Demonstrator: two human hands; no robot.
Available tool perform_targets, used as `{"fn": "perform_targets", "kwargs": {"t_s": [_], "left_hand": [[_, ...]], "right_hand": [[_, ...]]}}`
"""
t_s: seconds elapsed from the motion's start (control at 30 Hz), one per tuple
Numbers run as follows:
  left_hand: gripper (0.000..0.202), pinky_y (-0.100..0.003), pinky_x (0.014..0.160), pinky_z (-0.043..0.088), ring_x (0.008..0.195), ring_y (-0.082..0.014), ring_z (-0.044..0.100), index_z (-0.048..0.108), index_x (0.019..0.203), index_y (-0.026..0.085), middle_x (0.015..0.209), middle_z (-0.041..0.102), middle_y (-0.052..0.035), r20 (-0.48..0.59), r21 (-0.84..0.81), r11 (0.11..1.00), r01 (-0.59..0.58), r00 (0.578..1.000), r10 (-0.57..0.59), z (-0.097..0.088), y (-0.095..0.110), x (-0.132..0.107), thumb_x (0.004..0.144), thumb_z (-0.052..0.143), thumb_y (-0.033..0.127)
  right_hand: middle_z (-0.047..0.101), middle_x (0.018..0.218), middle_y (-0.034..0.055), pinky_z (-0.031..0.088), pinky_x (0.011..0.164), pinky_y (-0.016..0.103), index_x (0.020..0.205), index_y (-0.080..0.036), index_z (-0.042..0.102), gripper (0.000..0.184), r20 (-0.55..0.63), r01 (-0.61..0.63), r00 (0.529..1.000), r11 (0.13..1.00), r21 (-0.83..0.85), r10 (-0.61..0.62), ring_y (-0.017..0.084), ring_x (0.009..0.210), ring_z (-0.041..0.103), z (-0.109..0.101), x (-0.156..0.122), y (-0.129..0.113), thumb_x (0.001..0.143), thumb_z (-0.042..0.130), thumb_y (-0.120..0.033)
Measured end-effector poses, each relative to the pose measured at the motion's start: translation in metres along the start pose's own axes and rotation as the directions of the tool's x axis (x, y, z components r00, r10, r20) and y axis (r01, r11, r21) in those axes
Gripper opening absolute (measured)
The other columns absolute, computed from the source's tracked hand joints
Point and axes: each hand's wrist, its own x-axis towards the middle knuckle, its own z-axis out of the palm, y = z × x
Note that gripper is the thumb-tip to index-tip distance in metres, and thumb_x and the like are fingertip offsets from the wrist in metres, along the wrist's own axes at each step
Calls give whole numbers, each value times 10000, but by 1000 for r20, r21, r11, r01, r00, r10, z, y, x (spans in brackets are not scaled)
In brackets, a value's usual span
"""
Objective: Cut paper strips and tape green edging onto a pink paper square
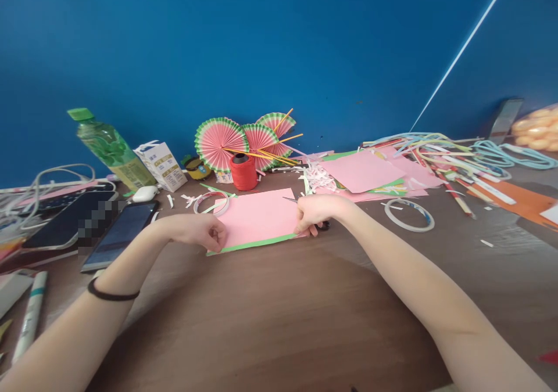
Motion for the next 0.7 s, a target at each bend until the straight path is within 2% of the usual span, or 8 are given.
{"fn": "perform_targets", "kwargs": {"t_s": [0.27, 0.53, 0.7], "left_hand": [[113, -196, 448, 278, 546, -104, 465, 612, 630, 158, 607, 614, 6, 1, 14, 1000, 25, 1000, -25, 1, 3, -1, 602, 541, 241], [114, -202, 471, 284, 557, -103, 462, 617, 630, 163, 591, 590, 18, 0, -17, 1000, -1, 1000, 1, -1, -1, -2, 609, 546, 249], [109, -198, 490, 296, 559, -103, 459, 615, 634, 164, 578, 579, 22, 24, -35, 999, -23, 999, 24, -2, -3, -2, 603, 549, 245]], "right_hand": [[645, 621, 49, 341, 462, 206, 694, -140, 699, 314, 5, -1, 1000, 1000, -16, 1, 106, 522, 487, 0, 1, 0, 633, 583, -425], [668, 666, 68, 377, 505, 204, 728, -128, 705, 344, 15, 46, 999, 999, -3, -46, 114, 562, 519, -3, -3, -1, 661, 572, -438], [670, 657, 64, 362, 476, 200, 736, -125, 708, 343, 31, 58, 998, 998, 4, -59, 99, 520, 489, -1, -4, -2, 658, 575, -432]]}}
